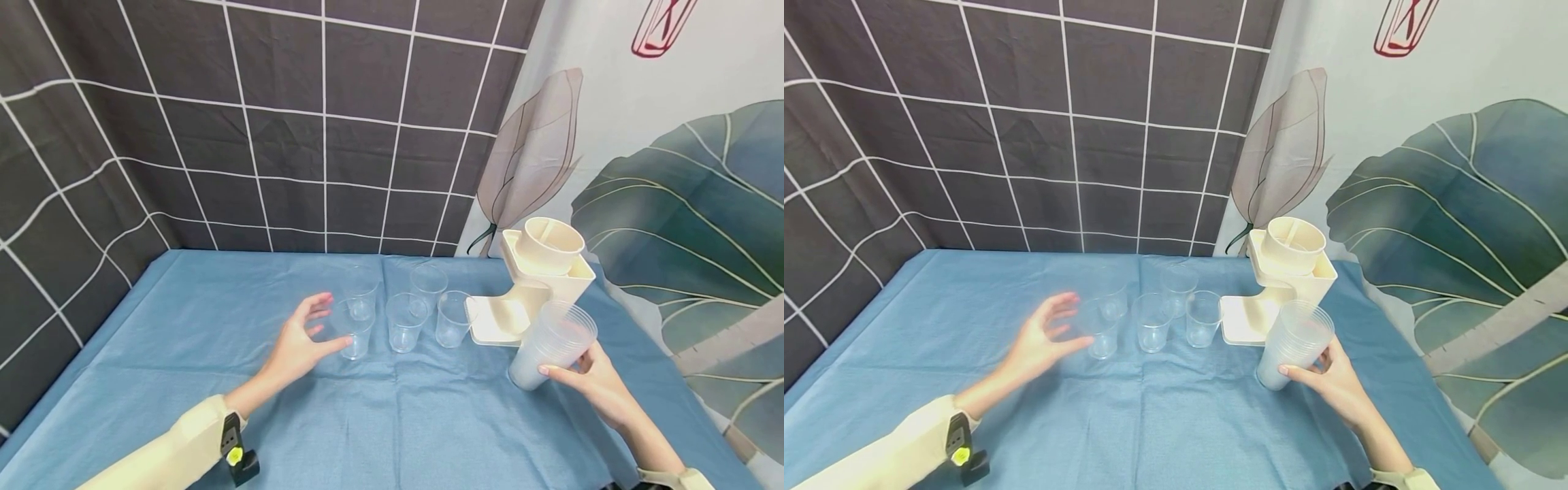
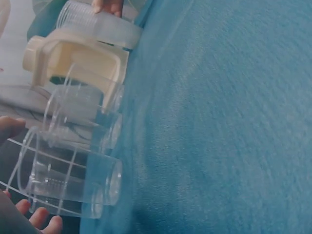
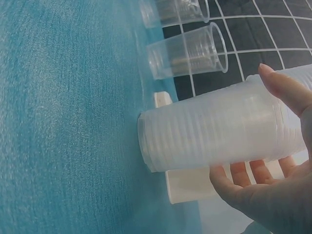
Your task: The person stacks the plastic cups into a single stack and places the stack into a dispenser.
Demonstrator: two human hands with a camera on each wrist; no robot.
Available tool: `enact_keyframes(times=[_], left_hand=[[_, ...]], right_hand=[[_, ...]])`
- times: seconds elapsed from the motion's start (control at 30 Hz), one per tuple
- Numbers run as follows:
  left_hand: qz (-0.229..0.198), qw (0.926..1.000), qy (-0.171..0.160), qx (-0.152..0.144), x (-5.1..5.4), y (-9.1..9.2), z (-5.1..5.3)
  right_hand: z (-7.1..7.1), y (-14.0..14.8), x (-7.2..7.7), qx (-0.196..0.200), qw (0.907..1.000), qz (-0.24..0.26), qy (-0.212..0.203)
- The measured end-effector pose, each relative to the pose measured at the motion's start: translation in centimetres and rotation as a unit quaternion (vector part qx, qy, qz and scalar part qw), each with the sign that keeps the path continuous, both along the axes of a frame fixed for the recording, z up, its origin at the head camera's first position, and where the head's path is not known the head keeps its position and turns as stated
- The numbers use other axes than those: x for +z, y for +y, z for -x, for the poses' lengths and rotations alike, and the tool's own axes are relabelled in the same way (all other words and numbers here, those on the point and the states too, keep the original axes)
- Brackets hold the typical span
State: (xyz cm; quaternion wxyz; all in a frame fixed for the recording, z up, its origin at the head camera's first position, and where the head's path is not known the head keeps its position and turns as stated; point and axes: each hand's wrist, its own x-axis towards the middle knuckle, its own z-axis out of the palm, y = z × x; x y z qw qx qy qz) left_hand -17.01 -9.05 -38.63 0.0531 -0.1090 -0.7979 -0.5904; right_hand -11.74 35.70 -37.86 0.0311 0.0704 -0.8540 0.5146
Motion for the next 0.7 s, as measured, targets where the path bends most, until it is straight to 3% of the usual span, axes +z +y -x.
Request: enact_keyframes(times=[0.7], left_hand=[[-0.005,0.9975,-0.071,-0.002,-1.1,1.8,1.1]], right_hand=[[0.0,0.0,0.0,0.001,1.0000,0.004,0.003]])
